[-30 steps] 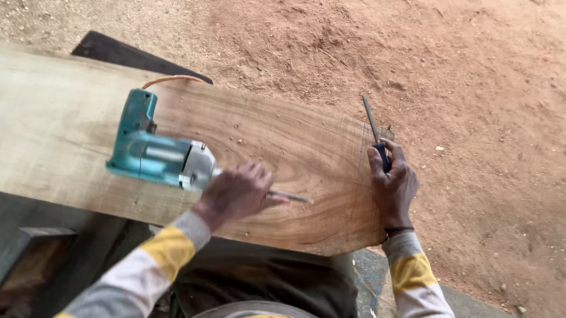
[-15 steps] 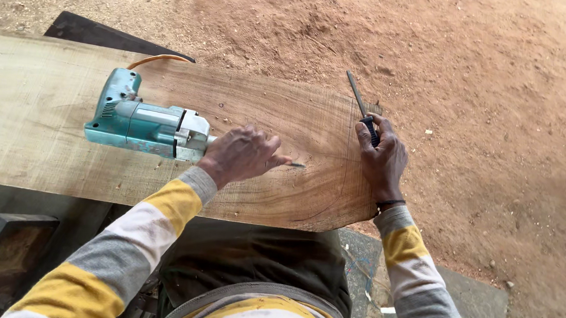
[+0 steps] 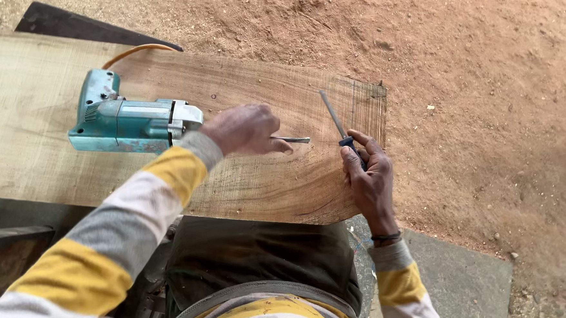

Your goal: The person drills holes into a curved wooden board using a power drill and refines the wood using a hand file.

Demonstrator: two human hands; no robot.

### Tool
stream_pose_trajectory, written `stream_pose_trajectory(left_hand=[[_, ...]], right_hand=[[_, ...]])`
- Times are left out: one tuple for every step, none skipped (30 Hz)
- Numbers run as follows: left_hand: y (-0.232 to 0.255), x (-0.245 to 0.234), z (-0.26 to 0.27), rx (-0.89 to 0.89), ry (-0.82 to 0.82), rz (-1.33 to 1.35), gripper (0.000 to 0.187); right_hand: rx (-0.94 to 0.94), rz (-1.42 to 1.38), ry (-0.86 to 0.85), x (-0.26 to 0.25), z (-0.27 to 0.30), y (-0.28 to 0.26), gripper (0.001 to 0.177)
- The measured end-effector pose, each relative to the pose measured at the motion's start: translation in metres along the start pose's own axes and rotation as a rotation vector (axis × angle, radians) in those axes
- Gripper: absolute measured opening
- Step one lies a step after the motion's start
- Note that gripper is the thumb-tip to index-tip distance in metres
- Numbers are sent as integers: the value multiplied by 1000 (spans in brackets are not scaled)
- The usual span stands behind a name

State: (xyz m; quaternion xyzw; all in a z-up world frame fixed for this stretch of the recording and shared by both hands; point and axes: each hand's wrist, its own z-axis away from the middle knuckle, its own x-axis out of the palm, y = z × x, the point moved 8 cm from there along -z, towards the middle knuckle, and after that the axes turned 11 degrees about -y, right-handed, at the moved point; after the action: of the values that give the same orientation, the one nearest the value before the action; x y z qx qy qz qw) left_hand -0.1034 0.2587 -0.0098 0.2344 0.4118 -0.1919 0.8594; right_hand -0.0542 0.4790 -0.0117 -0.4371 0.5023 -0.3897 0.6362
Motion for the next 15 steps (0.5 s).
stream_pose_trajectory(left_hand=[[-5,-5,0,-41,-37,73,71],[-9,-10,-1,-83,-73,145,72],[-14,-13,-4,-123,-108,213,73],[-16,-17,-5,-103,-88,286,71],[-20,-18,-3,-79,-72,356,69],[-24,-19,-4,-56,-58,425,67],[-27,-17,-6,-36,-54,459,62],[-28,-15,-7,-16,-51,492,57],[-30,-14,-9,1,-45,528,53],[-33,-14,-10,0,-34,561,55],[-35,-13,-12,-3,-22,600,57],[-36,-14,-12,-5,-9,639,59],[-35,-14,-11,-6,3,607,57],[-32,-15,-11,-7,16,576,55],[-31,-16,-9,-13,27,547,52]], right_hand=[[-26,-25,28,0,2,-3,41],[-51,-49,55,-1,4,-7,40],[-42,-48,71,0,4,-8,40],[-34,-47,87,-1,5,-8,39],[-22,-50,108,-2,7,-8,39],[-19,-12,114,-3,7,-9,39],[-15,23,119,-4,7,-9,39],[-11,59,124,-4,8,-9,39],[-9,63,121,-5,7,-10,39],[-6,66,118,-4,7,-10,40],[-4,73,111,-5,7,-11,40],[1,83,118,-5,8,-12,41],[4,94,119,-6,8,-14,41],[7,106,120,-6,8,-15,41],[12,116,122,-5,7,-17,41]])
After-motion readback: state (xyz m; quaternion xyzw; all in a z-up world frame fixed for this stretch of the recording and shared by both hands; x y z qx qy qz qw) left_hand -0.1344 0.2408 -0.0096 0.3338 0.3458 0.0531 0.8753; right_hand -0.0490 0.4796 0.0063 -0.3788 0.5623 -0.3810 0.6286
